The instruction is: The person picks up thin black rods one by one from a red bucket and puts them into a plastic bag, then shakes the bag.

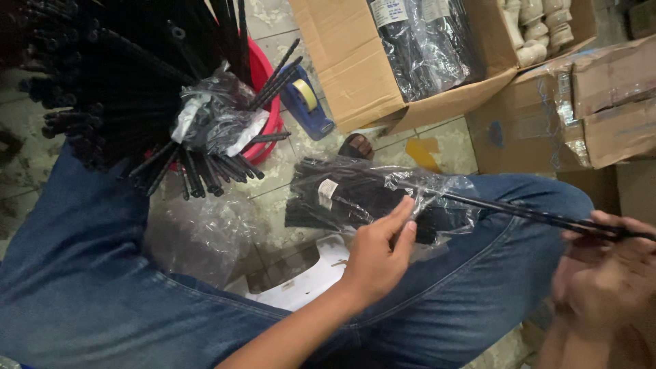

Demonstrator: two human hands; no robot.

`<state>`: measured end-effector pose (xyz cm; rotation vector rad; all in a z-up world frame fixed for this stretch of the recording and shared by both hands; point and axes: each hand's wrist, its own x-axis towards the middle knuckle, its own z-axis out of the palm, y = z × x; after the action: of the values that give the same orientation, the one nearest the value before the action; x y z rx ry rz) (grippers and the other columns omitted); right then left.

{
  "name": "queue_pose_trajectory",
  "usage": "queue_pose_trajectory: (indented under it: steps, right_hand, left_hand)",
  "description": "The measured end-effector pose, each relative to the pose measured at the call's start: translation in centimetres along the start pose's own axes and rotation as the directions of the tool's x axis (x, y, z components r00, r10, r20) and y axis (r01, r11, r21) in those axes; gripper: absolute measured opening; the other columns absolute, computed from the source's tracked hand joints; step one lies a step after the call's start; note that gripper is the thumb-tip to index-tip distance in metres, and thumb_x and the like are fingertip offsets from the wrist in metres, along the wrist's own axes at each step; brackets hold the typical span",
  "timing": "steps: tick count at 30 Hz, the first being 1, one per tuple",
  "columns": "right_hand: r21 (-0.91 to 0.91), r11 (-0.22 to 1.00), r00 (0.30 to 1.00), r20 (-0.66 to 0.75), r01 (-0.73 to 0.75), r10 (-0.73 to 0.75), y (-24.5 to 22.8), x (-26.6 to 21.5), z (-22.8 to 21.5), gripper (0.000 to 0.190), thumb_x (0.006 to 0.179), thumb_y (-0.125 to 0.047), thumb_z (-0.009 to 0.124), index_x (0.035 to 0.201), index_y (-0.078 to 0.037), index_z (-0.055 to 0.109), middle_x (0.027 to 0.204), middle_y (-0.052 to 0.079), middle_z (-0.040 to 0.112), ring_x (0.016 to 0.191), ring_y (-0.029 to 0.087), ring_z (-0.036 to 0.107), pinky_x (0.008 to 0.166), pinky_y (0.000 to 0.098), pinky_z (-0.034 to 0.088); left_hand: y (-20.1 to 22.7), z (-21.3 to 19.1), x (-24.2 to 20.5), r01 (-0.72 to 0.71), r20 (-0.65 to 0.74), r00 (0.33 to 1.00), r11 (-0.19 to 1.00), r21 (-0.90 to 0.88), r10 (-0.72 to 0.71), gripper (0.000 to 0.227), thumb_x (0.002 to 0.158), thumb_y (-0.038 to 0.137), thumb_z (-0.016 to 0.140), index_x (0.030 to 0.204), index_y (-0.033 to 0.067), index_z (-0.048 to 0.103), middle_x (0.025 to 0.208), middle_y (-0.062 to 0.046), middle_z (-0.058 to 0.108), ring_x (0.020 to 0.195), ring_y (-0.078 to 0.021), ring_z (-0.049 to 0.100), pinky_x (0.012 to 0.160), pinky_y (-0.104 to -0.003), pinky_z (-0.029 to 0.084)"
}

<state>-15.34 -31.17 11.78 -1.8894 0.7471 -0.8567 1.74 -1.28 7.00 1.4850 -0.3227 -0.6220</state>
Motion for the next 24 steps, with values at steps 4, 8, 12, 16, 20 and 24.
queue_pose_trajectory:
  steps: [4, 8, 12, 16, 20, 24]
  right_hand:
    - [-0.026, 0.996, 0.981, 0.17, -0.088, 0.091, -1.4, -2.2, 5.2, 0.043, 0.126, -0.052, 0.045, 0.144, -0.013, 0.048, 0.15, 0.022, 0.068, 0.105, 0.028, 0.076, 0.066, 0.0187, 0.053]
    - [0.338, 0.936, 0.925, 0.378, -0.101, -0.037, -3.9, -4.2, 11.0, 0.016, 0.126, -0.026, 0.043, 0.141, -0.019, 0.042, 0.156, 0.036, 0.059, 0.11, 0.038, 0.075, 0.105, 0.0431, 0.064]
    - [0.205, 0.973, 0.961, 0.273, -0.103, 0.045, -6.3, -4.0, 12.0, 0.011, 0.123, -0.007, 0.049, 0.134, -0.01, 0.045, 0.135, 0.023, 0.06, 0.104, 0.04, 0.077, 0.1, 0.0449, 0.07]
    - [-0.038, 0.998, 0.97, 0.236, -0.043, 0.051, -7.8, -2.6, 8.6, 0.01, 0.128, -0.015, 0.052, 0.135, -0.011, 0.046, 0.137, 0.025, 0.069, 0.099, 0.042, 0.08, 0.087, 0.0381, 0.067]
    - [-0.051, 0.994, 0.959, 0.271, 0.096, -0.079, -6.6, -1.6, 3.8, 0.01, 0.135, -0.006, 0.045, 0.143, -0.004, 0.039, 0.141, 0.026, 0.057, 0.138, 0.044, 0.071, 0.113, 0.0607, 0.072]
    - [-0.026, 0.998, 0.962, 0.269, 0.064, -0.055, 0.6, 0.4, -4.0, 0.026, 0.132, -0.027, 0.044, 0.153, -0.013, 0.036, 0.148, 0.03, 0.058, 0.125, 0.044, 0.07, 0.112, 0.0502, 0.065]
  left_hand:
    - [0.4, 0.1, -0.2, -0.106, 0.01, 0.994, 0.988, -0.114, 0.108, 0.041, 0.113, 0.019, 0.052, 0.145, -0.0018, 0.066, 0.157, -0.024, 0.061, 0.15, -0.0269, 0.059, 0.127, -0.034, 0.044]
    - [1.4, -0.3, -0.3, -0.15, 0.006, 0.988, 0.979, -0.134, 0.153, 0.04, 0.115, 0.018, 0.051, 0.147, -0.0011, 0.065, 0.159, -0.023, 0.06, 0.149, -0.0297, 0.06, 0.125, -0.037, 0.05]
    - [1.4, -0.4, -0.4, -0.176, -0.029, 0.984, 0.978, -0.109, 0.174, 0.04, 0.115, 0.02, 0.052, 0.146, -0.0022, 0.066, 0.158, -0.023, 0.061, 0.145, -0.0272, 0.064, 0.122, -0.035, 0.05]
    - [1.9, -1.0, -0.3, -0.047, 0.002, 0.999, 0.988, -0.146, 0.048, 0.043, 0.114, 0.024, 0.051, 0.149, 0.0044, 0.066, 0.166, -0.013, 0.057, 0.063, -0.0126, 0.073, 0.069, -0.029, 0.062]
    - [1.3, -0.8, -0.1, -0.114, -0.028, 0.993, 0.984, -0.135, 0.111, 0.044, 0.116, 0.022, 0.049, 0.151, -0.0008, 0.062, 0.164, -0.021, 0.057, 0.151, -0.0267, 0.059, 0.105, -0.034, 0.057]
    - [1.1, -0.5, 0.0, -0.133, -0.046, 0.991, 0.982, -0.135, 0.128, 0.041, 0.115, 0.019, 0.051, 0.149, -0.0005, 0.064, 0.161, -0.02, 0.059, 0.151, -0.0258, 0.059, 0.114, -0.034, 0.055]
